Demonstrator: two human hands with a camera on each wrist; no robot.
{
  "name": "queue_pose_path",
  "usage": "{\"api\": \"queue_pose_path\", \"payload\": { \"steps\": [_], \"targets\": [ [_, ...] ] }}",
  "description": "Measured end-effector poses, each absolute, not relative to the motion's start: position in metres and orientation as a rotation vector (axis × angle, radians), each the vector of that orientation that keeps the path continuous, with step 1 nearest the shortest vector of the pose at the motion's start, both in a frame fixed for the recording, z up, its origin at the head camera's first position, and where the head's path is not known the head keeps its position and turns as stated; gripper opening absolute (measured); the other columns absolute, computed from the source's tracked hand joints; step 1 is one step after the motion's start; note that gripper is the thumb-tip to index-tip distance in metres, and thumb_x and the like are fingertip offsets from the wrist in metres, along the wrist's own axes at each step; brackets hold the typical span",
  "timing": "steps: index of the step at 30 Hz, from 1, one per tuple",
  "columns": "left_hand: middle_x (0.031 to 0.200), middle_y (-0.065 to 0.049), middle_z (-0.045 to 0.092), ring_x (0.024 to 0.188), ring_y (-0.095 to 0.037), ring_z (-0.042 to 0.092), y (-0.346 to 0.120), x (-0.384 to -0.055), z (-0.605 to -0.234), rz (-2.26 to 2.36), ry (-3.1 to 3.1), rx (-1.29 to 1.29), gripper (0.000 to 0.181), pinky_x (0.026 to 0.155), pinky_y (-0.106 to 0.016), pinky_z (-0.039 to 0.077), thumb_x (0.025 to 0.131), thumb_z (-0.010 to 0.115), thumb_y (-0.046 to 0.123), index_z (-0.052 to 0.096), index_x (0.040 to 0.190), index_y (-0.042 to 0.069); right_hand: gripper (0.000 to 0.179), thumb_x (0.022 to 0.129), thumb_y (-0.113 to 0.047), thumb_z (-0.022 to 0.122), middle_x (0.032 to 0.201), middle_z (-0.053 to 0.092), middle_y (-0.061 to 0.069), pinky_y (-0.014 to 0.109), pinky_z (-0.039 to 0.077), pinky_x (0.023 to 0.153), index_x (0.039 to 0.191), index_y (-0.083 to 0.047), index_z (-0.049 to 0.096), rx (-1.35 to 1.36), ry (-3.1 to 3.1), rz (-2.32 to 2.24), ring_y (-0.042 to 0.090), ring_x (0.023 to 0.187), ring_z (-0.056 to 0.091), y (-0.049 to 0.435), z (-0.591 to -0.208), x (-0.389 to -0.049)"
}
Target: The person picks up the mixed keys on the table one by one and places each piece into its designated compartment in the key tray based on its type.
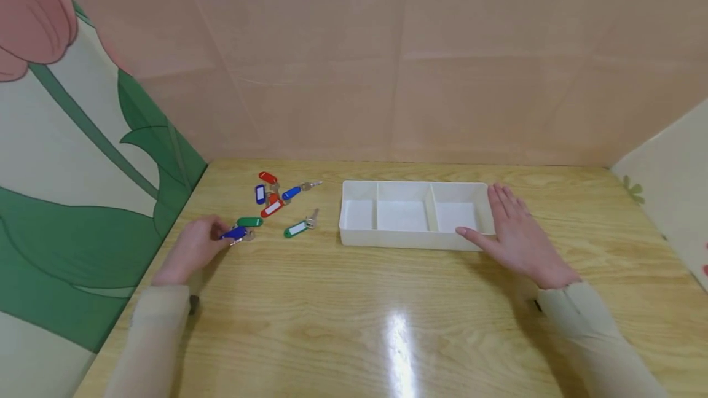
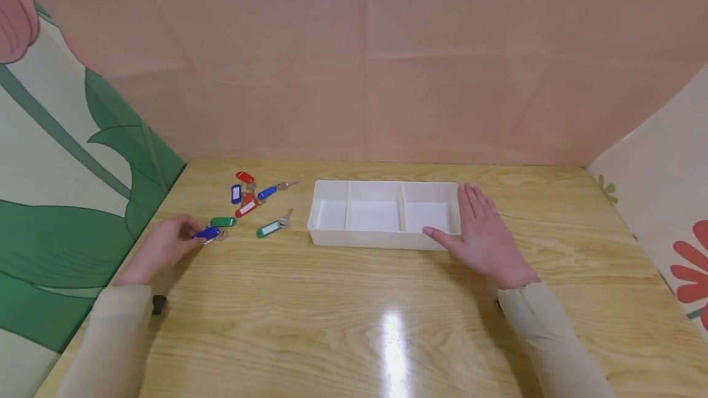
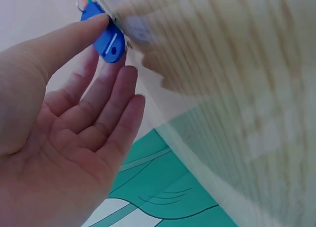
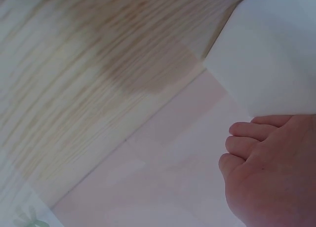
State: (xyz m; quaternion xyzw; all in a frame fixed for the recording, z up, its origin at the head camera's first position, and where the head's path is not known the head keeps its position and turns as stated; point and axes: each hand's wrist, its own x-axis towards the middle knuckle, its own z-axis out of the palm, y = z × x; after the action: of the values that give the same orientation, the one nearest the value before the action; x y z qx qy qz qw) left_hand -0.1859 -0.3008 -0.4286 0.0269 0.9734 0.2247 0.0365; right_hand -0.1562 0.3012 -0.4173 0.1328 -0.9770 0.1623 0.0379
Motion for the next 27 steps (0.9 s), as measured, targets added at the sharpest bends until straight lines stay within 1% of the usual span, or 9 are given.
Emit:
{"api": "queue_pose_path", "payload": {
  "steps": [5, 11, 15, 19, 23, 27],
  "targets": [
    [0.101, -0.017, 0.068, 0.092, -0.032, 0.064, -0.3019, -0.1843, -0.4285, 0.74, 2.979, 0.106, 0.019, 0.084, -0.05, 0.055, 0.094, 0.073, 0.005, 0.067, 0.11, -0.003, 0.107, 0.097, -0.061, 0.058, 0.164, 0.005, 0.032, 0.053, -0.003, 0.121, 0.158, 0.009, 0.004, 0.417, -2.997, 0.502, 0.044, 0.152, 0.001, 0.2996, -0.4165, -0.1566],
    [0.101, -0.016, 0.069, 0.091, -0.031, 0.064, -0.3009, -0.1839, -0.4278, 0.807, 2.984, 0.115, 0.018, 0.083, -0.05, 0.056, 0.096, 0.073, 0.008, 0.071, 0.109, -0.002, 0.106, 0.097, -0.06, 0.058, 0.163, 0.006, 0.033, 0.053, -0.002, 0.122, 0.157, 0.01, 0.006, 0.427, -2.971, 0.495, 0.044, 0.152, 0.001, 0.3002, -0.4175, -0.1572],
    [0.106, -0.017, 0.069, 0.094, -0.031, 0.063, -0.2982, -0.1823, -0.4251, 0.874, 2.976, 0.087, 0.019, 0.085, -0.05, 0.056, 0.097, 0.072, 0.012, 0.072, 0.111, -0.001, 0.106, 0.097, -0.06, 0.059, 0.163, 0.008, 0.033, 0.052, -0.001, 0.122, 0.157, 0.01, 0.007, 0.427, -2.958, 0.497, 0.043, 0.152, 0.003, 0.3012, -0.4183, -0.1568],
    [0.109, -0.016, 0.069, 0.096, -0.031, 0.061, -0.2963, -0.1821, -0.4227, 0.921, 2.974, 0.055, 0.021, 0.084, -0.048, 0.055, 0.099, 0.071, 0.019, 0.072, 0.113, 0.003, 0.106, 0.097, -0.06, 0.059, 0.163, 0.008, 0.033, 0.052, -0.001, 0.122, 0.157, 0.01, 0.006, 0.426, -2.958, 0.504, 0.043, 0.152, 0.002, 0.3018, -0.4181, -0.1563],
    [0.108, -0.016, 0.069, 0.094, -0.031, 0.061, -0.2948, -0.182, -0.4207, 0.96, 3.002, 0.037, 0.025, 0.081, -0.046, 0.055, 0.1, 0.069, 0.024, 0.073, 0.115, 0.004, 0.106, 0.097, -0.058, 0.059, 0.162, 0.006, 0.034, 0.052, -0.003, 0.122, 0.157, 0.011, 0.006, 0.436, -2.964, 0.51, 0.045, 0.151, 0.001, 0.3016, -0.4182, -0.1565],
    [0.107, -0.016, 0.07, 0.095, -0.031, 0.062, -0.2932, -0.1822, -0.4205, 1.012, 3.025, 0.027, 0.03, 0.08, -0.046, 0.055, 0.101, 0.068, 0.027, 0.072, 0.117, 0.002, 0.107, 0.097, -0.06, 0.059, 0.163, 0.005, 0.033, 0.051, -0.003, 0.122, 0.157, 0.01, 0.005, 0.43, -2.972, 0.507, 0.044, 0.152, 0.001, 0.3012, -0.4182, -0.1565]
  ]
}}
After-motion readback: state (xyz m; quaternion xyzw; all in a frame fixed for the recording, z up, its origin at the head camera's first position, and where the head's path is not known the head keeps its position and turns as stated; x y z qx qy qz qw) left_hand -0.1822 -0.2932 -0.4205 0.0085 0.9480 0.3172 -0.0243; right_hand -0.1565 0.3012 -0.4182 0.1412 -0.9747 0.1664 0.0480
